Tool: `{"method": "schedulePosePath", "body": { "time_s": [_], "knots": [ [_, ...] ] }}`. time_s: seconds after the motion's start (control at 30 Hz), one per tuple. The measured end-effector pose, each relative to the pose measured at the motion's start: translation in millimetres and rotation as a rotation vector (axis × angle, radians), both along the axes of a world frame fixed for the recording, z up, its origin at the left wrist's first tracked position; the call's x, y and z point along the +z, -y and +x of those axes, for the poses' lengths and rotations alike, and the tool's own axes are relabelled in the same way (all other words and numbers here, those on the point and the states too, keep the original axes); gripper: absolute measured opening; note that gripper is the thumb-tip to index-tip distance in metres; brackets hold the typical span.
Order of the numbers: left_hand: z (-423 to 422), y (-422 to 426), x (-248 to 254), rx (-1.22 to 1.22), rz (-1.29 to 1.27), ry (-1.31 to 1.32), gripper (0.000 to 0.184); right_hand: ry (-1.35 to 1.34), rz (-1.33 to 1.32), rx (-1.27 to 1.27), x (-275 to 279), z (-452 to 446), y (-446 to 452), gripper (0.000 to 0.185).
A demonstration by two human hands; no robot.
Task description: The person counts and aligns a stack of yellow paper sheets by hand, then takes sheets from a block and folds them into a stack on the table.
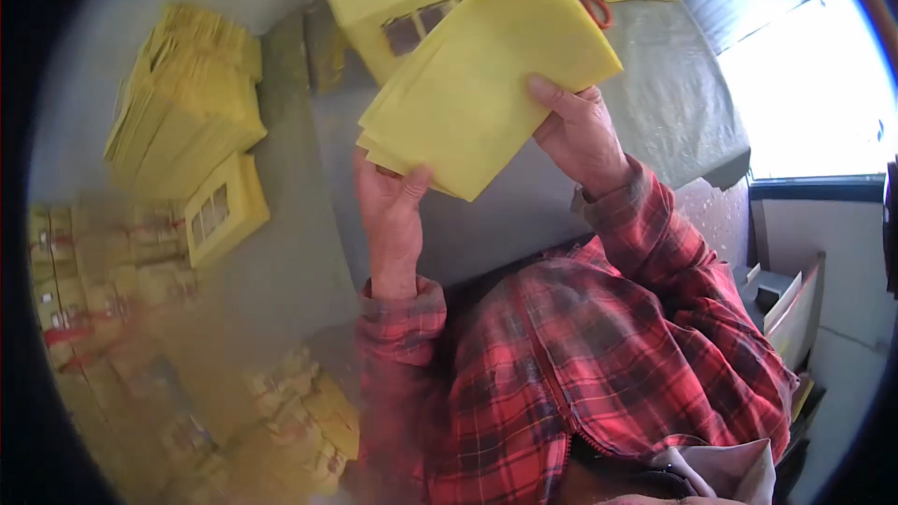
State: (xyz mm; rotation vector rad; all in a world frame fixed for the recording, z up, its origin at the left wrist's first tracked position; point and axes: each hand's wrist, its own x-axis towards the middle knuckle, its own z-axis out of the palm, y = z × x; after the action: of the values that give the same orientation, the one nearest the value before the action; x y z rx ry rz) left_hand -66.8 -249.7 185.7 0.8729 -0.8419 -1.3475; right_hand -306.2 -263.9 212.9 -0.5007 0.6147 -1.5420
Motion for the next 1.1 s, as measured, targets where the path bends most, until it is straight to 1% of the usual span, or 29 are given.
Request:
{"method": "schedulePosePath", "body": {
  "time_s": [0.1, 0.13, 0.27, 0.3, 0.43, 0.47, 0.6, 0.63, 0.77, 0.8, 0.9, 0.97, 1.1],
  "knots": [
    [26.4, -18.2, -8.6, -0.009, 0.047, 0.208, 0.064, -0.031, 0.076, 0.068, -22.1, 27.0, 6.4, 0.035],
    [33.4, -21.2, -9.9, 0.005, 0.06, 0.207, 0.064, -0.031, 0.087, 0.084, -27.7, 30.1, 6.8, 0.035],
    [65.3, -18.1, -7.8, 0.068, 0.118, 0.436, 0.072, -0.782, 0.091, 0.008, -45.1, 18.3, 8.7, 0.041],
    [72.9, -16.2, -9.5, 0.073, 0.128, 0.433, 0.072, -0.785, 0.096, 0.018, -46.5, 17.4, 11.0, 0.041],
    [94.5, -2.2, -15.8, 0.055, 0.193, 0.726, 0.073, -1.569, -0.235, -0.069, -46.2, 12.3, 21.6, 0.052],
    [94.1, 0.9, -16.5, 0.047, 0.197, 0.726, 0.073, -1.571, -0.226, -0.068, -47.9, 16.4, 24.0, 0.052],
    [88.8, 7.5, -16.1, 0.15, 0.152, 0.802, 0.072, -1.907, -0.577, -0.057, -53.6, 54.8, 41.9, 0.051],
    [88.4, 6.3, -15.1, 0.152, 0.157, 0.803, 0.072, -1.905, -0.579, -0.051, -57.1, 55.7, 44.6, 0.051],
    [85.2, -7.1, -12.3, 0.269, 0.056, 1.117, 0.074, -2.039, -0.67, -0.059, -79.7, 57.3, 50.9, 0.036],
    [84.4, -10.9, -13.0, 0.269, 0.061, 1.118, 0.074, -2.037, -0.67, -0.054, -80.9, 58.4, 50.6, 0.036],
    [80.8, -19.7, -16.4, 0.202, 0.084, 1.146, 0.075, -1.978, -0.692, -0.085, -80.9, 58.7, 49.2, 0.025],
    [78.9, -21.5, -20.7, 0.184, 0.089, 1.152, 0.076, -1.961, -0.704, -0.097, -79.8, 58.6, 48.8, 0.022],
    [75.6, -24.0, -31.7, 0.252, -0.071, 1.226, 0.075, -1.867, -0.775, -0.099, -80.3, 58.7, 44.1, 0.018]
  ]
}}
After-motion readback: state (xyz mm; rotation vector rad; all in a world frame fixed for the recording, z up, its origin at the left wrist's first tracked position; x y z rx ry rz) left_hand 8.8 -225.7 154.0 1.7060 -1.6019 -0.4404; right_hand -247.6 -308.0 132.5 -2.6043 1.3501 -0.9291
